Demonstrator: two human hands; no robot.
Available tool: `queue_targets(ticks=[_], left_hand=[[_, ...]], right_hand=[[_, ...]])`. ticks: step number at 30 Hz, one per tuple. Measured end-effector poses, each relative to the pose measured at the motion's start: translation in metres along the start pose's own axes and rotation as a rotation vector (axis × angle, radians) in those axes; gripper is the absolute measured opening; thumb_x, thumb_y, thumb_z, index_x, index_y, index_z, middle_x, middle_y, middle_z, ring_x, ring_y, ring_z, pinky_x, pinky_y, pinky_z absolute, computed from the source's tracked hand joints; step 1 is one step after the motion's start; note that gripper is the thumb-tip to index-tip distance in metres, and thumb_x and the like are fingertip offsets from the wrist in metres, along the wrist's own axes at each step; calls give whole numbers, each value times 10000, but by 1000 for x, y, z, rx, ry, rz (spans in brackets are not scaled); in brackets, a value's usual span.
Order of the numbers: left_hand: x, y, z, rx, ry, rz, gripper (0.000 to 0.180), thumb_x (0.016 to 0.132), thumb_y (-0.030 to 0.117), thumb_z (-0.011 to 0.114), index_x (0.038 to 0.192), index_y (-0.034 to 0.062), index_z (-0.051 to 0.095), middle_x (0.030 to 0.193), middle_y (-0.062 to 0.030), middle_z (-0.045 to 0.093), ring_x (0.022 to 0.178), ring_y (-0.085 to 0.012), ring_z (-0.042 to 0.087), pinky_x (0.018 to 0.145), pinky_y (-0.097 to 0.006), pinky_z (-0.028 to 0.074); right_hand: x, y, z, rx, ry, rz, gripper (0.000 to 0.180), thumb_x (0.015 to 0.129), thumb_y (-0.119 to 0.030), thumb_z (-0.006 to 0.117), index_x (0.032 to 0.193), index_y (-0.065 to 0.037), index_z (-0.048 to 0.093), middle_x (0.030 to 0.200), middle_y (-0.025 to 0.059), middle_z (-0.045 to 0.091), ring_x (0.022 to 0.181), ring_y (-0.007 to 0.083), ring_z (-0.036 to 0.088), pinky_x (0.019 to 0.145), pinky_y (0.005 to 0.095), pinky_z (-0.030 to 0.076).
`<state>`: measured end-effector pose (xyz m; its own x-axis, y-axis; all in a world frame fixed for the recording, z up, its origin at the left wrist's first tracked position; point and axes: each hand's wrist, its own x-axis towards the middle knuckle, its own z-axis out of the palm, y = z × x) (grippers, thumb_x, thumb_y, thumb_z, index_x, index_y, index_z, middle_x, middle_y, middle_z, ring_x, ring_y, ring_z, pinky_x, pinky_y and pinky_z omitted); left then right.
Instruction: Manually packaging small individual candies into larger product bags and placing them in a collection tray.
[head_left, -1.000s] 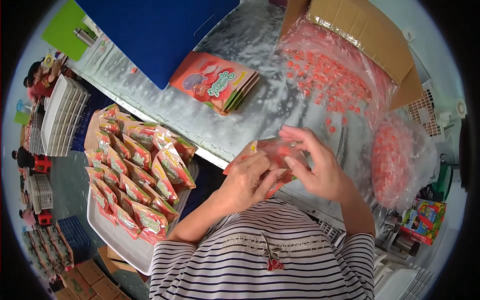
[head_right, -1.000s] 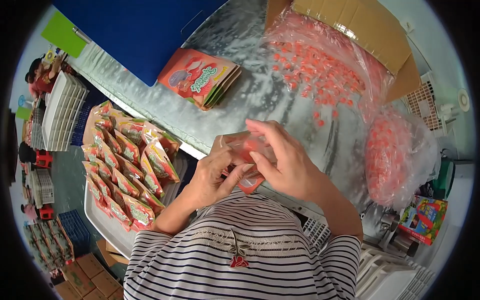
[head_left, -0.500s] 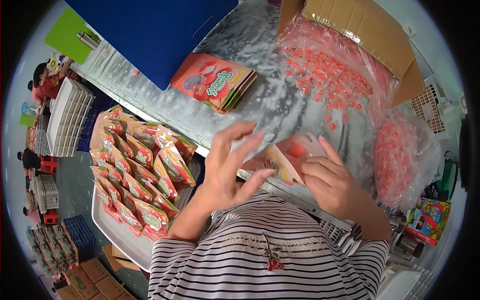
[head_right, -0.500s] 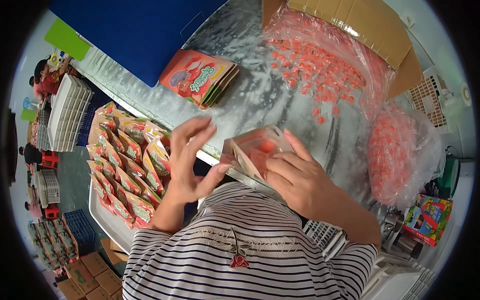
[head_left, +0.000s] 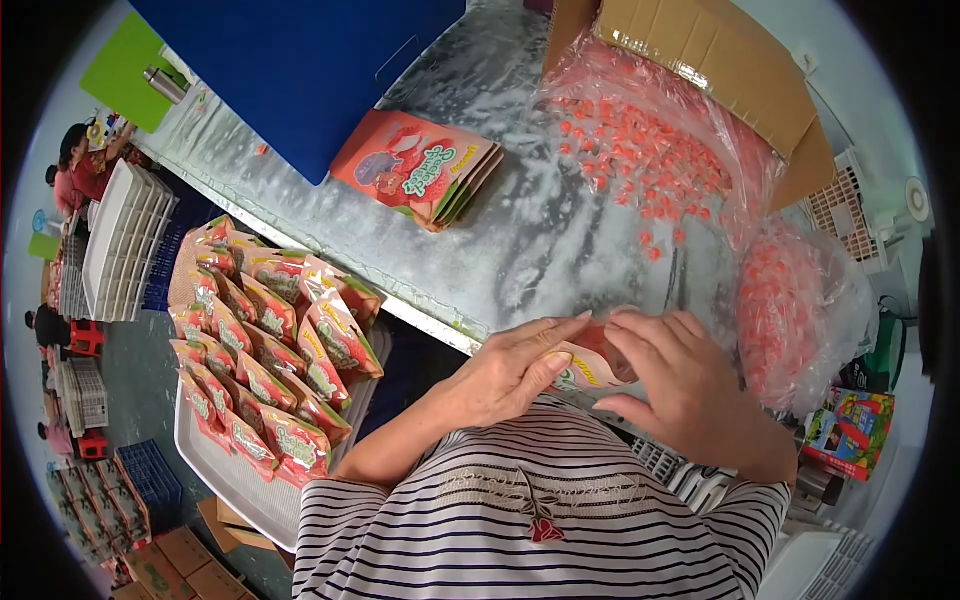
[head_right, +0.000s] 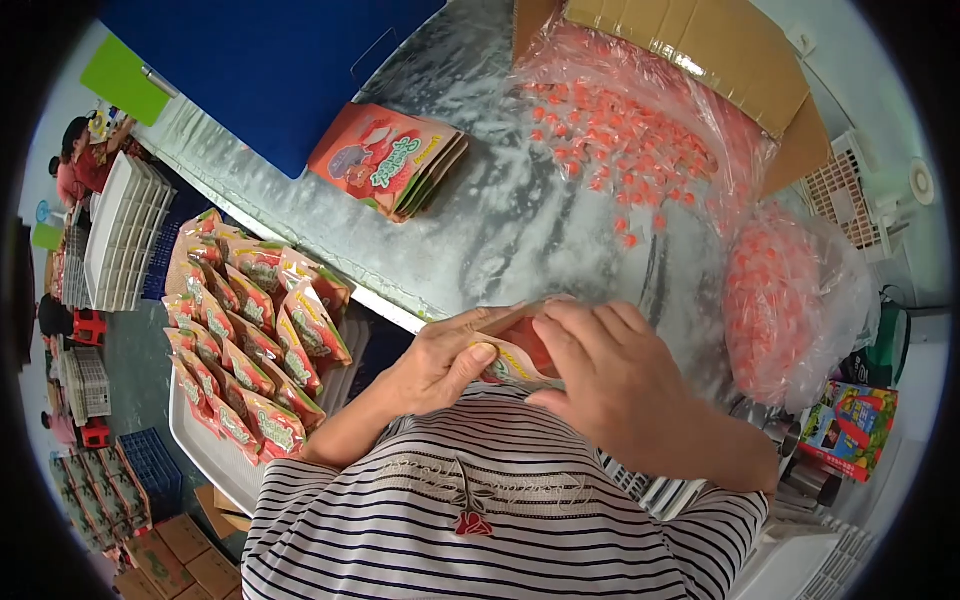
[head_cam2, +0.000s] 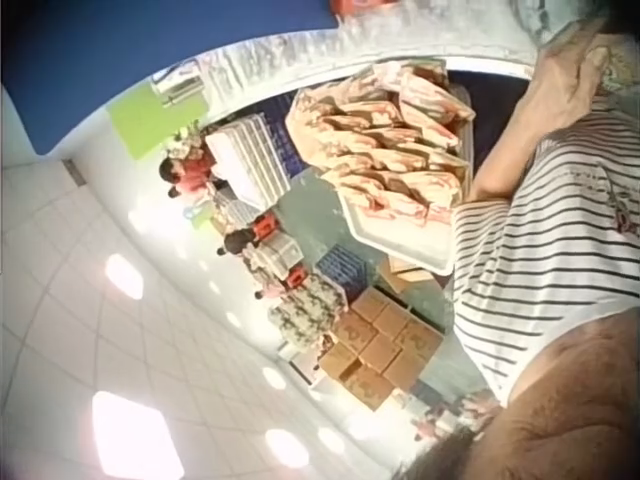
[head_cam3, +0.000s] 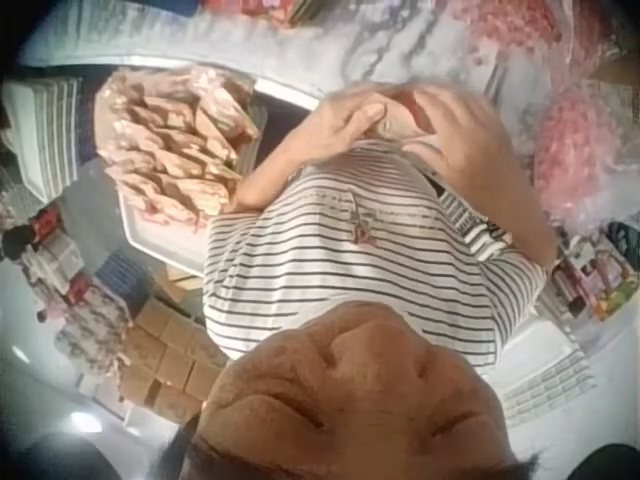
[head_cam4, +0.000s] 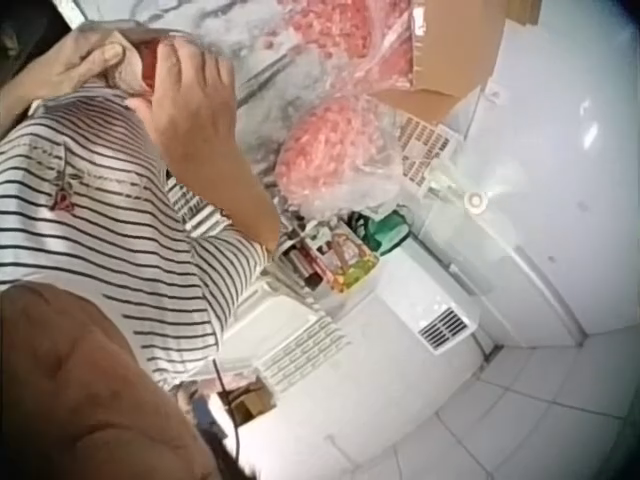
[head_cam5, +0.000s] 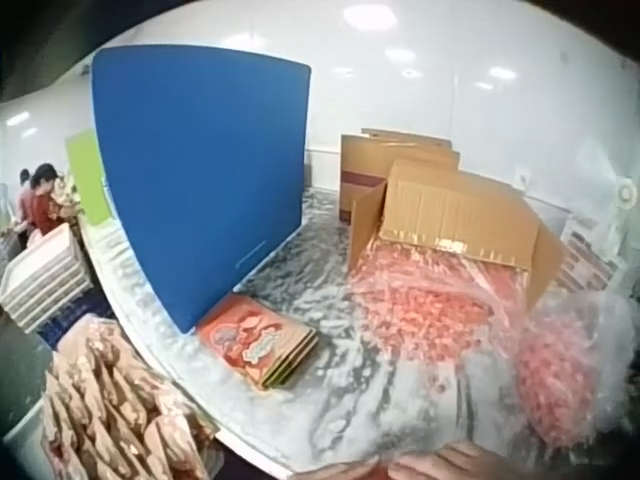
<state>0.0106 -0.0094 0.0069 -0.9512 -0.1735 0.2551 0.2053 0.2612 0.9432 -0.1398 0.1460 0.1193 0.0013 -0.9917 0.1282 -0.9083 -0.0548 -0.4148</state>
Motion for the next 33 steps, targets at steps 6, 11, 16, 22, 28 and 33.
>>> queue_targets(ticks=[6, 11, 16, 22, 28, 33], left_hand=[[-3, 2, 4, 77, 32, 58, 444, 1007, 221, 421, 1292, -117, 462, 1276, -295, 516, 1120, -360, 574, 906, -375, 490], [-9, 2, 8, 1, 51, -36, 485, 1023, 265, 372, 1298, -129, 444, 1268, -280, 515, 945, -264, 637, 717, -303, 562], [-10, 0, 13, -66, 86, -31, 386, 1003, 191, 413, 1242, -94, 518, 1260, -269, 538, 1158, -392, 536, 991, -395, 443], [-9, -3, 21, -3, 88, 56, 369, 1005, 168, 411, 1238, -93, 526, 1162, -252, 598, 992, -337, 630, 851, -367, 515], [-15, -10, 26, 14, 116, 120, 345, 997, 141, 426, 1252, -66, 529, 1001, -194, 656, 856, -276, 664, 762, -345, 535], [-17, 8, 10, -193, 192, -288, 290, 991, 134, 440, 1172, -48, 573, 800, -154, 627, 712, -224, 636, 678, -311, 510]], right_hand=[[8, -7, 3, -16, -135, -29, 617, 714, -207, 751, 1183, 100, 493, 1222, 212, 484, 1105, 382, 528, 933, 424, 459], [12, -2, 7, 69, -266, 27, 566, 746, -194, 751, 1183, 61, 496, 1142, 183, 494, 1059, 331, 554, 852, 387, 511], [18, 0, -2, 144, -434, 86, 555, 828, -242, 690, 1208, 93, 463, 1199, 215, 477, 1086, 359, 537, 895, 419, 477], [29, 11, 11, 179, -593, -31, 366, 900, -261, 603, 1061, 58, 523, 1142, 233, 513, 1012, 379, 547, 827, 446, 476], [30, 21, 34, 360, -1047, 177, 230, 872, -182, 617, 889, 37, 549, 1049, 215, 582, 934, 375, 582, 772, 423, 493], [18, 4, 23, 25, -173, 90, 215, 881, -183, 604, 948, 15, 554, 923, 167, 595, 800, 414, 589, 743, 441, 476]])
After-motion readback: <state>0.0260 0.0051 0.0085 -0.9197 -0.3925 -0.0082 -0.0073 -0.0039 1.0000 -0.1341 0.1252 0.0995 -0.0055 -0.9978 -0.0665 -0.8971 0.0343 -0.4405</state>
